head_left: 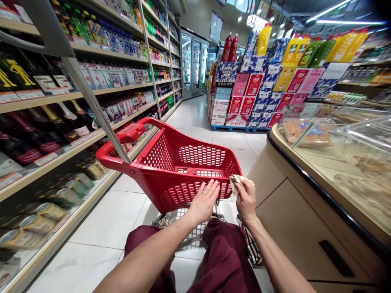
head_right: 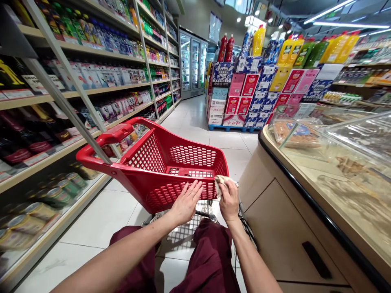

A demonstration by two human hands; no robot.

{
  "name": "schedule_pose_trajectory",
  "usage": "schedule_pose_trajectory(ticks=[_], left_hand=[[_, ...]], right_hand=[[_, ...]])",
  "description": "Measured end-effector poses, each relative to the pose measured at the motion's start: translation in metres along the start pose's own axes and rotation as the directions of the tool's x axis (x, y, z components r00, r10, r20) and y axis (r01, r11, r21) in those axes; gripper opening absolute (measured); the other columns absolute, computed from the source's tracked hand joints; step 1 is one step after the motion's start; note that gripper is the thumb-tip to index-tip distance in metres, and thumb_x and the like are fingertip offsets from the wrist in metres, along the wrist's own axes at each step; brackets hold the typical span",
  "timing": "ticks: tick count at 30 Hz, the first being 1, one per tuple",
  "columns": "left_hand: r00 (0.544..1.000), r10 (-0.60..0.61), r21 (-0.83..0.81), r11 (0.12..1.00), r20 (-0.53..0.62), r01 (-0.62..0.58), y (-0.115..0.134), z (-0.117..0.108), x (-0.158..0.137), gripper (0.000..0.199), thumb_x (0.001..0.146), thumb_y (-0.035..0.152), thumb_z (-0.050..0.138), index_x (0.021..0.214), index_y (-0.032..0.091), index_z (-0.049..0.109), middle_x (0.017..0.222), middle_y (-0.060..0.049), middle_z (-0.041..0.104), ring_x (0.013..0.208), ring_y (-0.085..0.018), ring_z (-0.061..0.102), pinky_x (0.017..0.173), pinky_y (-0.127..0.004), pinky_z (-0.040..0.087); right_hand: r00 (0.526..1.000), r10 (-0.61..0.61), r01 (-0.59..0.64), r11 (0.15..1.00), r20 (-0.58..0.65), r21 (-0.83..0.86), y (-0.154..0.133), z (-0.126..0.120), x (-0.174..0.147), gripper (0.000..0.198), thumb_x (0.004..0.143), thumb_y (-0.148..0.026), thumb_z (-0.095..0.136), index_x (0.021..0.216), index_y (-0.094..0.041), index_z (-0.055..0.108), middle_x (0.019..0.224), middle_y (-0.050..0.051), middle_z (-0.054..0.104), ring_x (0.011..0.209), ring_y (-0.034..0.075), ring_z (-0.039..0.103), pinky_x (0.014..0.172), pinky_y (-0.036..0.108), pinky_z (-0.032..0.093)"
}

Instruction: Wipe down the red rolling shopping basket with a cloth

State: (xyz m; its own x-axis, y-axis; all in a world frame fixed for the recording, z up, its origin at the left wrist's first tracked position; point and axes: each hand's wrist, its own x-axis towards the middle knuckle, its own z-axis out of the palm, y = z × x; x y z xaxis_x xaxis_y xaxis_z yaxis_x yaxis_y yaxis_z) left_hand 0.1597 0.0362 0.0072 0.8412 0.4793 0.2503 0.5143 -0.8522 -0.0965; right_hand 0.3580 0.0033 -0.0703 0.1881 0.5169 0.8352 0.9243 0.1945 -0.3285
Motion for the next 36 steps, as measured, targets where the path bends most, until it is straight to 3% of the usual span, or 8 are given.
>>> schedule_pose_trajectory(ticks=[5, 10, 14, 16, 21, 27, 32, 36], left_hand=[[0.999, 0.041, 0.004, 0.999, 0.005, -0.041, 0.001, 0.0, 0.001, 0.064, 0.073, 0.016, 0.04, 0.133, 0.008, 0.019, 0.143, -0.012, 0.015, 0.132, -0.021, 0.0, 0.106, -0.043, 0.009], [1.0, 0.01, -0.02, 1.0, -0.015, -0.01, -0.002, -0.004, 0.002, 0.062, 0.073, 0.012, 0.038, 0.133, 0.007, 0.02, 0.143, -0.011, 0.016, 0.132, -0.021, -0.001, 0.106, -0.043, 0.009], [1.0, 0.015, -0.023, 1.0, -0.023, -0.016, -0.005, -0.005, -0.002, 0.061, 0.075, 0.014, 0.038, 0.133, 0.008, 0.02, 0.143, -0.011, 0.016, 0.132, -0.021, 0.002, 0.106, -0.043, 0.009], [1.0, 0.015, -0.02, 1.0, -0.014, -0.015, -0.009, -0.006, -0.007, 0.06, 0.075, 0.015, 0.038, 0.133, 0.008, 0.021, 0.143, -0.011, 0.017, 0.132, -0.022, 0.004, 0.106, -0.043, 0.009], [0.997, -0.072, 0.0, 0.997, -0.037, 0.073, -0.023, -0.01, -0.017, 0.062, 0.073, 0.013, 0.039, 0.132, 0.007, 0.022, 0.143, -0.012, 0.015, 0.132, -0.022, 0.0, 0.106, -0.045, 0.01], [0.993, -0.112, 0.038, 0.993, -0.033, 0.114, -0.036, -0.01, -0.04, 0.061, 0.074, 0.013, 0.039, 0.132, 0.008, 0.022, 0.143, -0.011, 0.018, 0.132, -0.022, 0.003, 0.105, -0.045, 0.011], [0.984, -0.161, 0.076, 0.983, -0.072, 0.166, -0.05, -0.015, -0.052, 0.06, 0.075, 0.015, 0.039, 0.132, 0.007, 0.022, 0.143, -0.012, 0.017, 0.132, -0.023, 0.003, 0.105, -0.046, 0.01], [0.982, -0.163, 0.107, 0.979, -0.095, 0.173, -0.059, -0.018, -0.062, 0.061, 0.073, 0.015, 0.041, 0.131, 0.007, 0.025, 0.142, -0.012, 0.02, 0.132, -0.023, 0.005, 0.105, -0.047, 0.012]], right_hand=[[0.98, -0.052, 0.05, 0.999, 0.192, 0.015, 0.003, -0.001, -0.013, 0.029, 0.084, -0.017, 0.036, 0.097, -0.021, 0.061, 0.097, 0.008, 0.056, 0.1, 0.021, 0.047, 0.086, 0.042, 0.041], [0.999, 0.015, -0.015, 1.0, 0.03, -0.018, 0.008, -0.008, -0.007, 0.026, 0.084, -0.02, 0.037, 0.095, -0.019, 0.061, 0.107, 0.01, 0.051, 0.104, 0.022, 0.044, 0.09, 0.045, 0.038], [0.989, -0.004, 0.002, 1.0, 0.146, 0.015, 0.004, -0.007, -0.007, 0.027, 0.084, -0.021, 0.036, 0.094, -0.02, 0.061, 0.099, 0.008, 0.054, 0.097, 0.021, 0.048, 0.081, 0.039, 0.044], [0.981, -0.037, 0.03, 0.999, 0.189, 0.04, -0.003, -0.005, -0.007, 0.026, 0.085, -0.022, 0.037, 0.093, -0.021, 0.062, 0.096, 0.007, 0.055, 0.095, 0.02, 0.049, 0.079, 0.037, 0.045], [0.998, -0.054, 0.051, 0.995, 0.037, 0.088, -0.033, 0.002, 0.015, 0.026, 0.084, -0.019, 0.041, 0.104, -0.021, 0.058, 0.112, 0.01, 0.05, 0.109, 0.023, 0.043, 0.092, 0.046, 0.036], [0.963, -0.153, 0.129, 0.984, 0.22, 0.122, -0.066, 0.021, 0.002, 0.028, 0.085, -0.015, 0.039, 0.105, -0.021, 0.057, 0.098, 0.009, 0.057, 0.1, 0.02, 0.047, 0.085, 0.042, 0.042], [0.985, -0.15, 0.142, 0.986, 0.081, 0.092, -0.083, 0.032, 0.015, 0.029, 0.084, -0.012, 0.041, 0.107, -0.02, 0.056, 0.107, 0.01, 0.053, 0.108, 0.021, 0.042, 0.091, 0.044, 0.037], [0.958, -0.229, 0.215, 0.971, 0.172, 0.101, -0.096, 0.042, 0.013, 0.03, 0.084, -0.012, 0.039, 0.106, -0.021, 0.057, 0.101, 0.008, 0.056, 0.103, 0.02, 0.045, 0.088, 0.042, 0.039]])
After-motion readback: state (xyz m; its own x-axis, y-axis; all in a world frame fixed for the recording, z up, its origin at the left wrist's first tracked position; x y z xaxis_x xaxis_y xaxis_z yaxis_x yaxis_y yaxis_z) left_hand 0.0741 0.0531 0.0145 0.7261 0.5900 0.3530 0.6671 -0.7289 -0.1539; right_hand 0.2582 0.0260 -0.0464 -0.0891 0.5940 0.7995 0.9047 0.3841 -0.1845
